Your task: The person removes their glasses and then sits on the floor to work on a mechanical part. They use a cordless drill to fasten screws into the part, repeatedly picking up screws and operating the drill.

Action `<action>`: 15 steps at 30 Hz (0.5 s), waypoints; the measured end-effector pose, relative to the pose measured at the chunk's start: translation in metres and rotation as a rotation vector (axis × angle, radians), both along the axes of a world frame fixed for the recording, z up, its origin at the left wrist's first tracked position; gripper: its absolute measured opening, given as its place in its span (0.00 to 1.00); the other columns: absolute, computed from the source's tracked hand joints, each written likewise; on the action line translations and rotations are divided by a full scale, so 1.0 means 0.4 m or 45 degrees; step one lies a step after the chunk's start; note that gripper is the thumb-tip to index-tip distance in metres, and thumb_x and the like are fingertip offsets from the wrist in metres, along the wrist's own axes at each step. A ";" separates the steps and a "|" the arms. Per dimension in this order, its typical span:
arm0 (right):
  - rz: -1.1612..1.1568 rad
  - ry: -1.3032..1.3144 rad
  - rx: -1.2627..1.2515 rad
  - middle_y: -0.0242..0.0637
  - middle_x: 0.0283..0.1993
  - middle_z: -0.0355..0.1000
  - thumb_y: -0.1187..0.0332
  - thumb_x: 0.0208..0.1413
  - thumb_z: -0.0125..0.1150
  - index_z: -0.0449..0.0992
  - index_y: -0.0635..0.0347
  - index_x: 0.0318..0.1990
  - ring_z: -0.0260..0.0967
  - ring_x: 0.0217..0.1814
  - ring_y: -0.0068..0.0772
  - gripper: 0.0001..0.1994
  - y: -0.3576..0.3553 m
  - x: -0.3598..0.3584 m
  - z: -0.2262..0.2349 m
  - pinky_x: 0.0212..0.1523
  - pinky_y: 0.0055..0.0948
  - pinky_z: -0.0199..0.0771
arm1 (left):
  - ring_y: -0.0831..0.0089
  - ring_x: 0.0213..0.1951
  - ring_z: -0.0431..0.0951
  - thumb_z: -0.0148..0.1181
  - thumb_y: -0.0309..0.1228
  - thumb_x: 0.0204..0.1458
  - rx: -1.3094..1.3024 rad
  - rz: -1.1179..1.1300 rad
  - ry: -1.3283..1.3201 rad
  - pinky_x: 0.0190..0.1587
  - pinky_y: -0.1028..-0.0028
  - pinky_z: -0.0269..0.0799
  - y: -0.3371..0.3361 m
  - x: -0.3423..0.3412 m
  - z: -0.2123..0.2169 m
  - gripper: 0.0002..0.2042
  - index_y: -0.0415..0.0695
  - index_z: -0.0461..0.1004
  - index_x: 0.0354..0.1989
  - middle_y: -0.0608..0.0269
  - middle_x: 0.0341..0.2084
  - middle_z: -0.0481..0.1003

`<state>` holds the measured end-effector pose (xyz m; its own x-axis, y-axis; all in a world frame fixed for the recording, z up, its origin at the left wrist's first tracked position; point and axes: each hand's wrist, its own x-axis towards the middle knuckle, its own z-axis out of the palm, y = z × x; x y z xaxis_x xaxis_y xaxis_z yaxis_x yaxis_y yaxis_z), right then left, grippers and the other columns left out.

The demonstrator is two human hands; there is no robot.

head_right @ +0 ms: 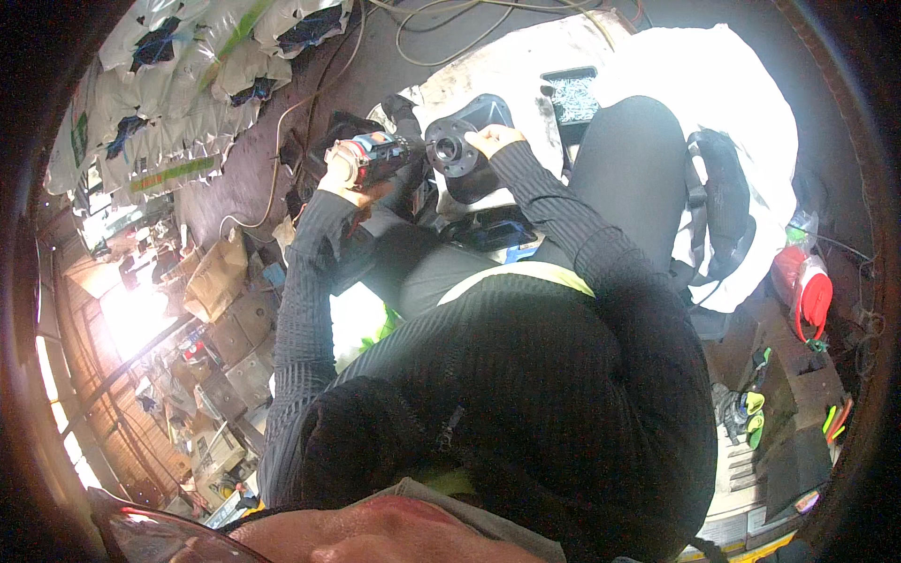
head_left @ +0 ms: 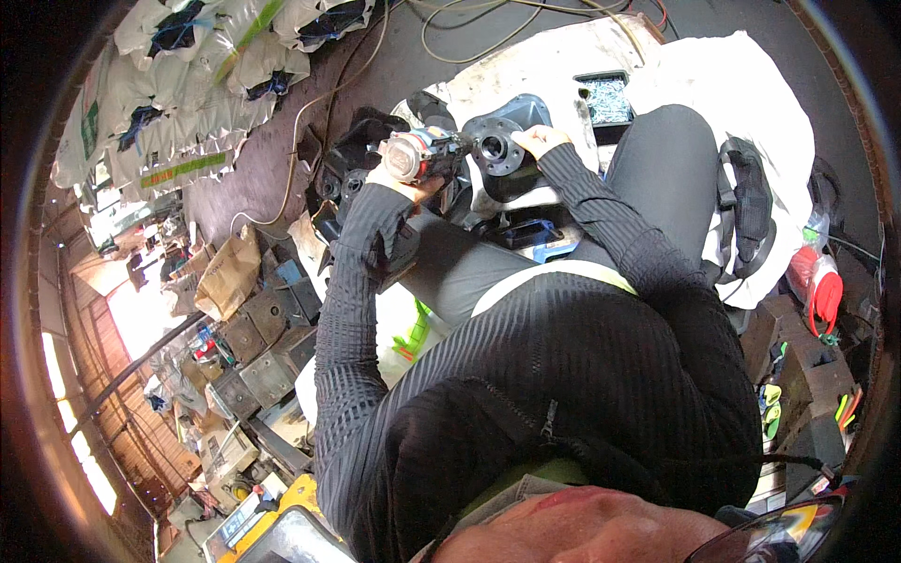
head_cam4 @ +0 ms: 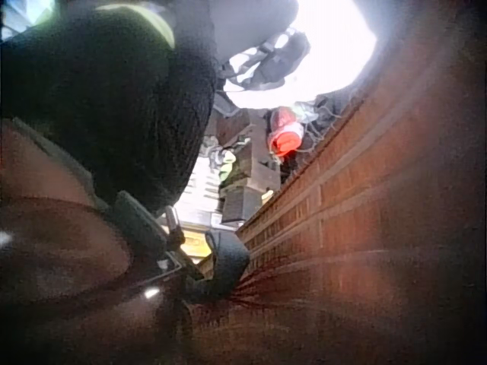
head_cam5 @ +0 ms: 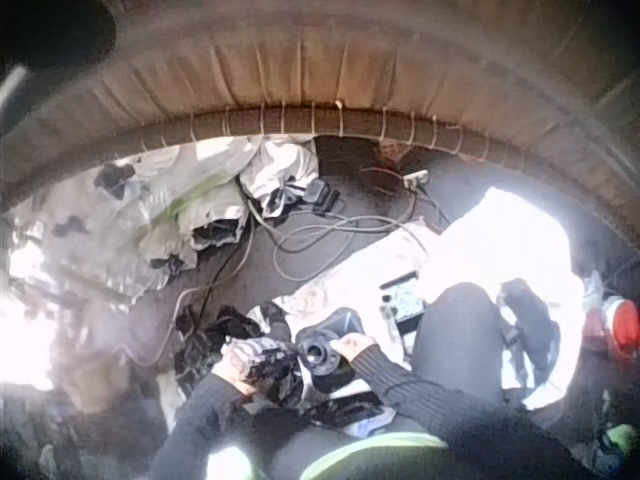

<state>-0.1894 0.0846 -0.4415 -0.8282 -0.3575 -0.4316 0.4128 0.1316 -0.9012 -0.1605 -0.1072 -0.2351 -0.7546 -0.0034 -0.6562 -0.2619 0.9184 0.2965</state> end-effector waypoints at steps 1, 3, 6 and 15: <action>0.012 -0.032 -0.005 0.27 0.19 0.66 0.54 0.45 0.59 0.75 0.60 0.28 0.58 0.17 0.16 0.16 0.000 0.000 0.017 0.19 0.19 0.59 | 0.68 0.14 0.69 0.62 0.35 0.29 0.103 0.346 -0.122 0.21 0.69 0.67 0.024 -0.003 0.024 0.26 0.52 0.66 0.44 0.65 0.19 0.71; 0.029 -0.011 0.031 0.30 0.21 0.68 0.53 0.43 0.60 0.75 0.60 0.27 0.62 0.22 0.19 0.17 -0.010 -0.001 0.012 0.25 0.21 0.63 | 0.69 0.18 0.72 0.58 0.34 0.38 -0.114 0.094 -0.140 0.26 0.71 0.72 -0.017 0.000 -0.034 0.24 0.51 0.62 0.49 0.64 0.30 0.72; 0.073 -0.024 0.069 0.31 0.19 0.67 0.52 0.42 0.61 0.75 0.61 0.26 0.62 0.22 0.20 0.18 -0.012 -0.004 0.024 0.25 0.22 0.63 | 0.71 0.12 0.68 0.57 0.23 0.29 0.370 0.542 0.035 0.11 0.70 0.62 -0.043 0.021 -0.069 0.23 0.50 0.67 0.41 0.65 0.19 0.71; 0.057 -0.057 0.053 0.30 0.18 0.66 0.54 0.42 0.61 0.74 0.61 0.24 0.60 0.20 0.19 0.17 -0.002 -0.013 0.037 0.23 0.20 0.61 | 0.67 0.29 0.74 0.63 0.25 0.24 0.326 0.202 0.442 0.33 0.69 0.70 -0.062 0.052 -0.071 0.26 0.49 0.67 0.41 0.65 0.26 0.72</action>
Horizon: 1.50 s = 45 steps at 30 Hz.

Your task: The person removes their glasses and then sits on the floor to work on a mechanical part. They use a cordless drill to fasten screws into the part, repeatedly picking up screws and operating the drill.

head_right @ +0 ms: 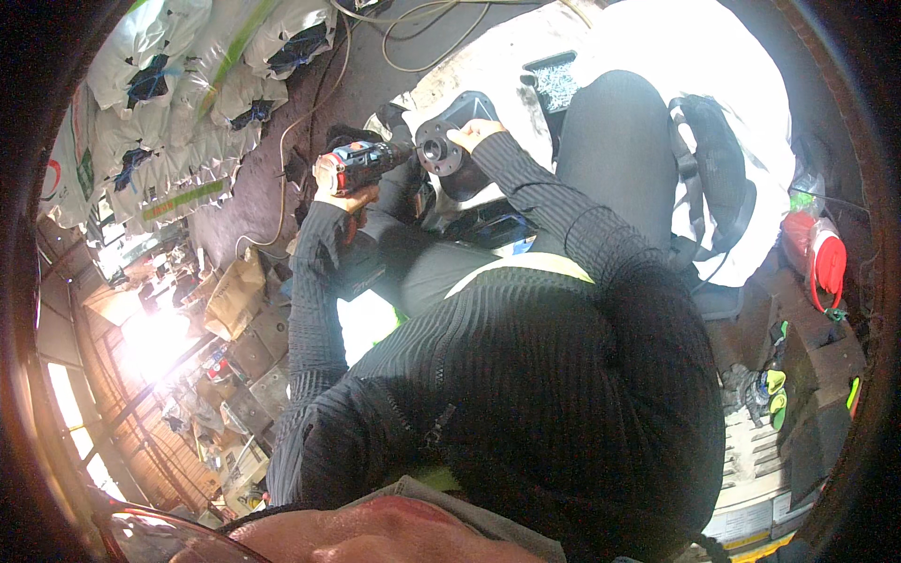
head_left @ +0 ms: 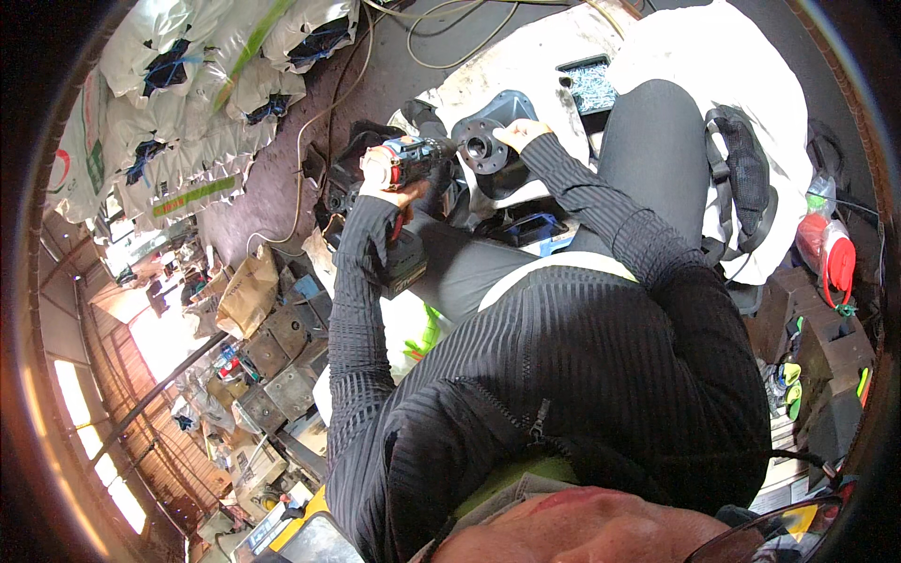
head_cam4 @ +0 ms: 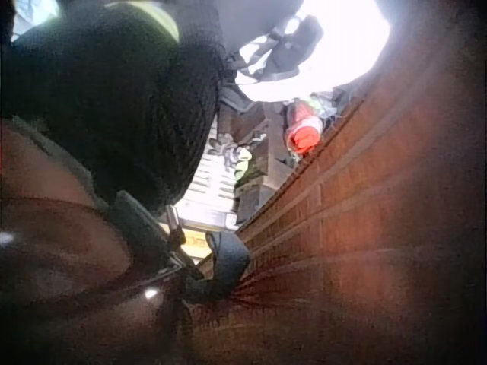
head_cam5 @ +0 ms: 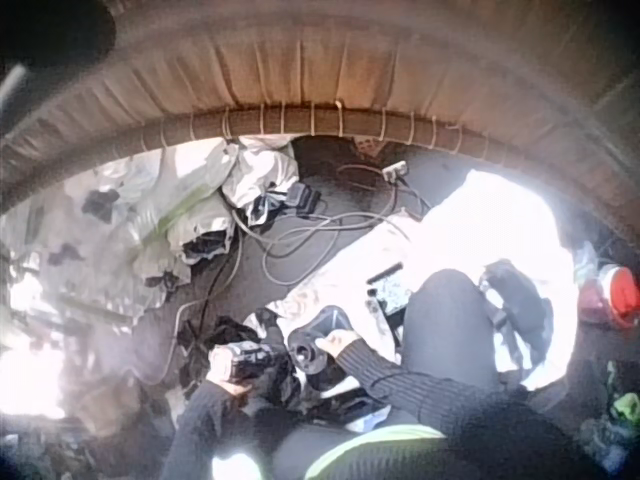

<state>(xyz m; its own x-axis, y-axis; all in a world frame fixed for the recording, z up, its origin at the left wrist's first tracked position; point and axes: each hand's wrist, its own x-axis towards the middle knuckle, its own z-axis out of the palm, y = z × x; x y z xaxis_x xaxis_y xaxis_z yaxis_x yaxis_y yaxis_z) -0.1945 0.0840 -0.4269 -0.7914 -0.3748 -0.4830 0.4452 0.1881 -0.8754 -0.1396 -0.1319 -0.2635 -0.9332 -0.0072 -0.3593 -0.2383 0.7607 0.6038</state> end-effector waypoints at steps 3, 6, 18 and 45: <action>0.028 -0.011 0.026 0.31 0.18 0.67 0.53 0.42 0.61 0.74 0.61 0.25 0.62 0.21 0.20 0.17 0.001 -0.004 -0.005 0.25 0.21 0.62 | 0.68 0.33 0.73 0.64 0.27 0.23 -0.215 -0.168 -0.143 0.36 0.69 0.69 0.018 -0.029 0.022 0.26 0.49 0.68 0.39 0.64 0.29 0.72; 0.070 0.043 0.078 0.33 0.19 0.68 0.52 0.42 0.60 0.74 0.62 0.25 0.63 0.22 0.22 0.18 -0.005 0.000 -0.004 0.26 0.22 0.63 | 0.68 0.32 0.74 0.64 0.28 0.23 -0.099 -0.109 -0.113 0.35 0.69 0.70 0.002 -0.010 0.005 0.25 0.49 0.69 0.38 0.63 0.29 0.73; -0.036 0.020 -0.009 0.26 0.15 0.63 0.54 0.40 0.63 0.74 0.58 0.22 0.56 0.18 0.16 0.16 -0.003 0.003 -0.015 0.21 0.19 0.58 | 0.71 0.21 0.74 0.64 0.28 0.23 -0.106 0.194 -0.313 0.25 0.71 0.71 0.073 -0.026 0.054 0.21 0.49 0.70 0.34 0.66 0.22 0.73; 0.158 0.079 0.381 0.36 0.21 0.68 0.50 0.44 0.56 0.74 0.59 0.30 0.66 0.23 0.26 0.19 0.028 0.013 -0.036 0.27 0.26 0.65 | 0.65 0.45 0.68 0.48 0.36 0.44 -0.244 -0.571 -0.114 0.49 0.71 0.64 -0.011 -0.056 -0.105 0.18 0.46 0.64 0.46 0.61 0.42 0.68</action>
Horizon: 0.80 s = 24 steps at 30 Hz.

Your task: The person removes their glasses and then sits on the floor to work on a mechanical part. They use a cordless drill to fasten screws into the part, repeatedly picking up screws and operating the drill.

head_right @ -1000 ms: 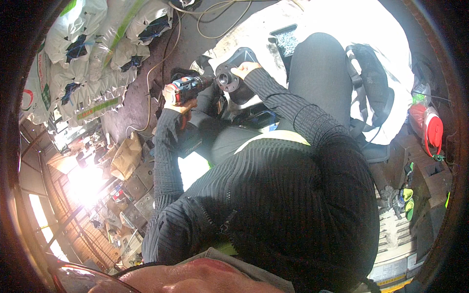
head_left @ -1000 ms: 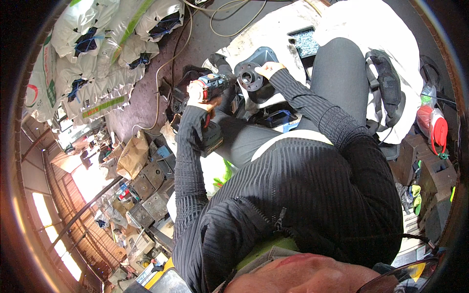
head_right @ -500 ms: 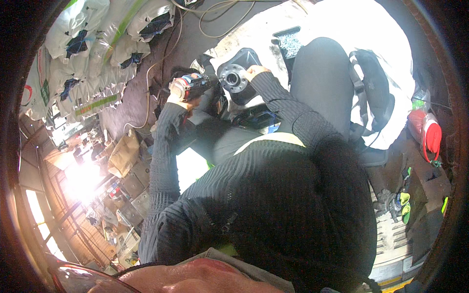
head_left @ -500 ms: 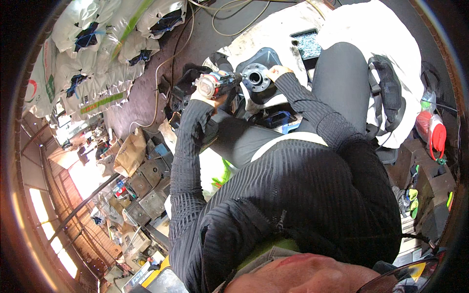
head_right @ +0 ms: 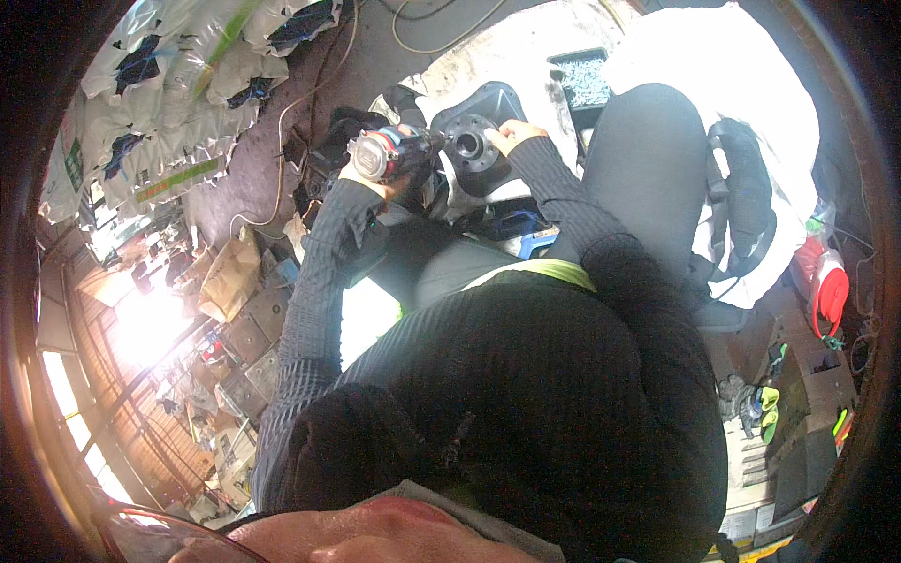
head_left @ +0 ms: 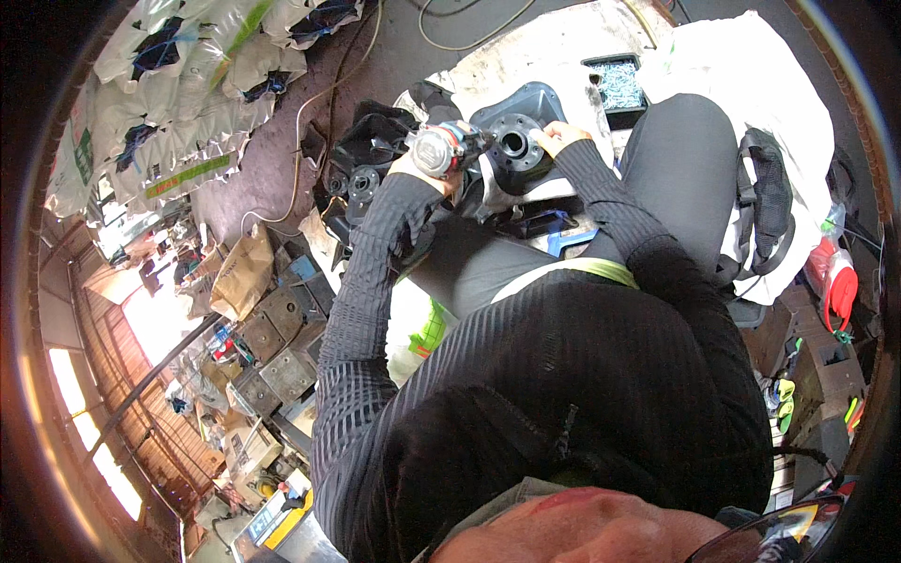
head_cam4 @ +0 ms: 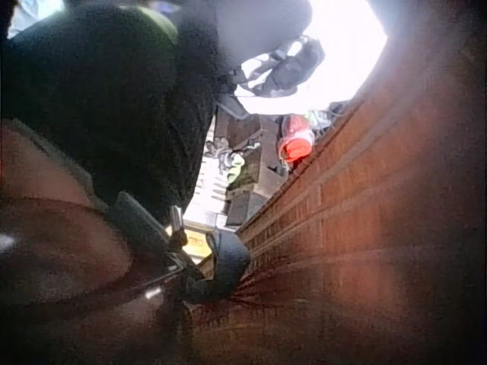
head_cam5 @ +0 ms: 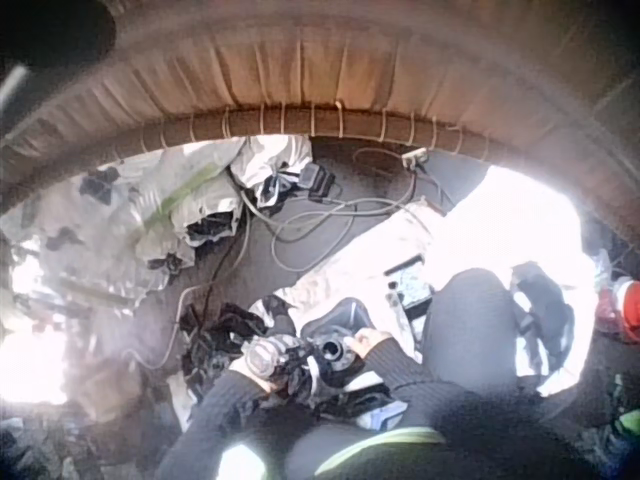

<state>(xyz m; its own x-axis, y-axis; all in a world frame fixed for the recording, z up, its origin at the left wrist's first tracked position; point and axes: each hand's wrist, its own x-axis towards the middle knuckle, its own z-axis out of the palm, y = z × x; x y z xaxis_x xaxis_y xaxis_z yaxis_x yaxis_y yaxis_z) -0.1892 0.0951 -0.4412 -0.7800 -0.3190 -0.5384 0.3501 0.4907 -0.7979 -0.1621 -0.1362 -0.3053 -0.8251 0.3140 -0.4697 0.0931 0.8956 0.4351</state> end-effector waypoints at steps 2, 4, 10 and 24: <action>-0.026 0.017 0.010 0.35 0.20 0.68 0.50 0.44 0.56 0.74 0.59 0.30 0.65 0.23 0.26 0.19 0.004 0.003 -0.014 0.27 0.25 0.65 | 0.65 0.45 0.68 0.49 0.36 0.44 -0.068 -0.133 0.134 0.50 0.71 0.64 -0.020 0.003 -0.043 0.17 0.46 0.65 0.44 0.61 0.40 0.69; 0.012 0.053 -0.013 0.35 0.20 0.68 0.50 0.44 0.56 0.75 0.59 0.30 0.65 0.23 0.25 0.19 -0.009 0.007 -0.006 0.27 0.25 0.65 | 0.65 0.46 0.68 0.51 0.34 0.40 -0.468 -0.320 0.075 0.51 0.71 0.62 0.044 -0.011 0.054 0.21 0.45 0.63 0.46 0.60 0.41 0.68; 0.020 0.242 0.040 0.39 0.23 0.71 0.48 0.44 0.55 0.75 0.60 0.28 0.69 0.27 0.32 0.20 0.018 -0.013 -0.021 0.30 0.29 0.67 | 0.67 0.52 0.63 0.57 0.38 0.36 -0.009 0.256 -0.025 0.57 0.75 0.54 0.048 0.015 0.027 0.29 0.49 0.61 0.52 0.60 0.48 0.65; -0.373 -1.191 -1.066 0.33 0.29 0.71 0.69 0.52 0.50 0.68 0.58 0.44 0.70 0.29 0.29 0.12 0.115 0.053 -0.001 0.21 0.28 0.70 | 0.57 0.55 0.59 0.65 0.44 0.33 -0.067 0.393 0.313 0.59 0.66 0.48 0.090 0.418 0.090 0.37 0.45 0.57 0.54 0.55 0.51 0.61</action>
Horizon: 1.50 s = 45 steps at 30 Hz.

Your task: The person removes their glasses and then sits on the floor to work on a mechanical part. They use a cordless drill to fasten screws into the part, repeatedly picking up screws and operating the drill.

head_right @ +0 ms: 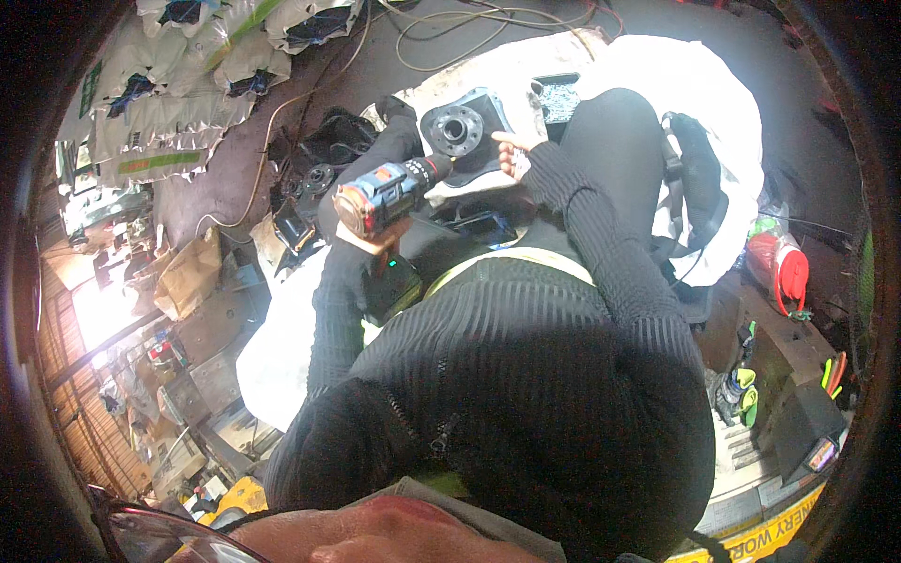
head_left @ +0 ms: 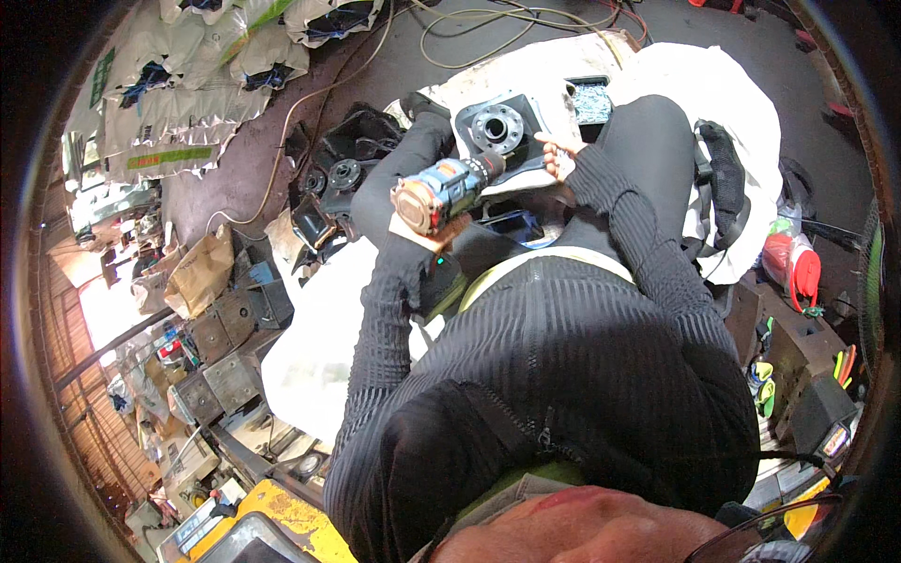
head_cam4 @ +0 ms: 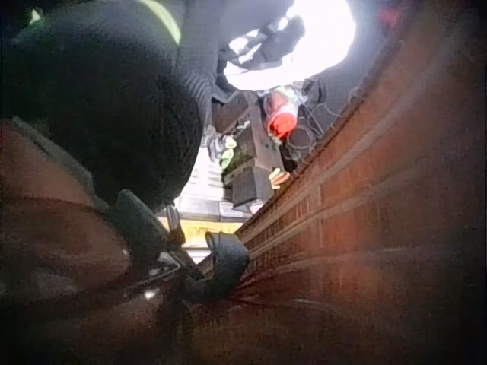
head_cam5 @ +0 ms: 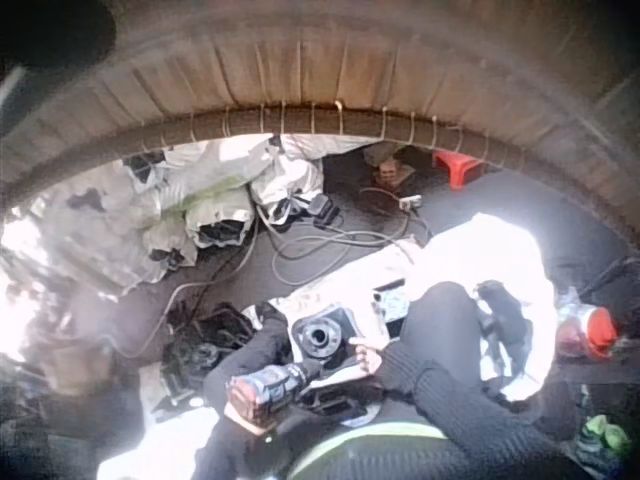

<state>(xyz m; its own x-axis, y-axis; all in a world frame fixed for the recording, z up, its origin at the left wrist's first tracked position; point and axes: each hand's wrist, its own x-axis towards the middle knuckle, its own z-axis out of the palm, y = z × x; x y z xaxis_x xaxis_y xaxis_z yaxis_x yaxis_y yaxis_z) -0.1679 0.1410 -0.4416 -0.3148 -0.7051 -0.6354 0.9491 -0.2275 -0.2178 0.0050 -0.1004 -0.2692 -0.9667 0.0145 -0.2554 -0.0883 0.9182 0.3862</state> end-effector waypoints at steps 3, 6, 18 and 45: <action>-0.238 -0.079 -0.279 0.36 0.36 0.71 0.69 0.52 0.50 0.66 0.59 0.46 0.70 0.36 0.33 0.14 0.034 0.057 0.047 0.28 0.33 0.72 | 0.67 0.45 0.71 0.69 0.39 0.24 0.202 0.207 0.191 0.51 0.65 0.63 0.103 0.000 0.061 0.26 0.54 0.72 0.40 0.65 0.41 0.72; -0.450 -0.099 -0.345 0.38 0.43 0.69 0.70 0.52 0.50 0.64 0.58 0.49 0.68 0.44 0.36 0.15 0.016 0.099 0.062 0.34 0.36 0.72 | 0.69 0.36 0.75 0.66 0.36 0.30 0.032 -0.024 0.412 0.42 0.68 0.71 0.124 0.007 0.058 0.16 0.51 0.75 0.33 0.67 0.32 0.75; -0.566 -0.144 -0.316 0.40 0.45 0.68 0.71 0.51 0.52 0.64 0.59 0.49 0.66 0.49 0.41 0.16 -0.041 0.127 0.132 0.35 0.37 0.75 | 0.67 0.27 0.77 0.60 0.30 0.37 0.883 0.321 0.238 0.26 0.69 0.76 0.152 -0.002 0.019 0.09 0.42 0.75 0.28 0.58 0.25 0.76; -0.432 -0.131 0.081 0.41 0.33 0.69 0.57 0.53 0.51 0.63 0.63 0.46 0.70 0.30 0.31 0.19 -0.089 0.155 0.070 0.26 0.26 0.75 | 0.65 0.36 0.74 0.59 0.37 0.40 1.549 0.961 -0.438 0.39 0.70 0.71 0.164 -0.066 0.118 0.18 0.41 0.68 0.39 0.55 0.35 0.72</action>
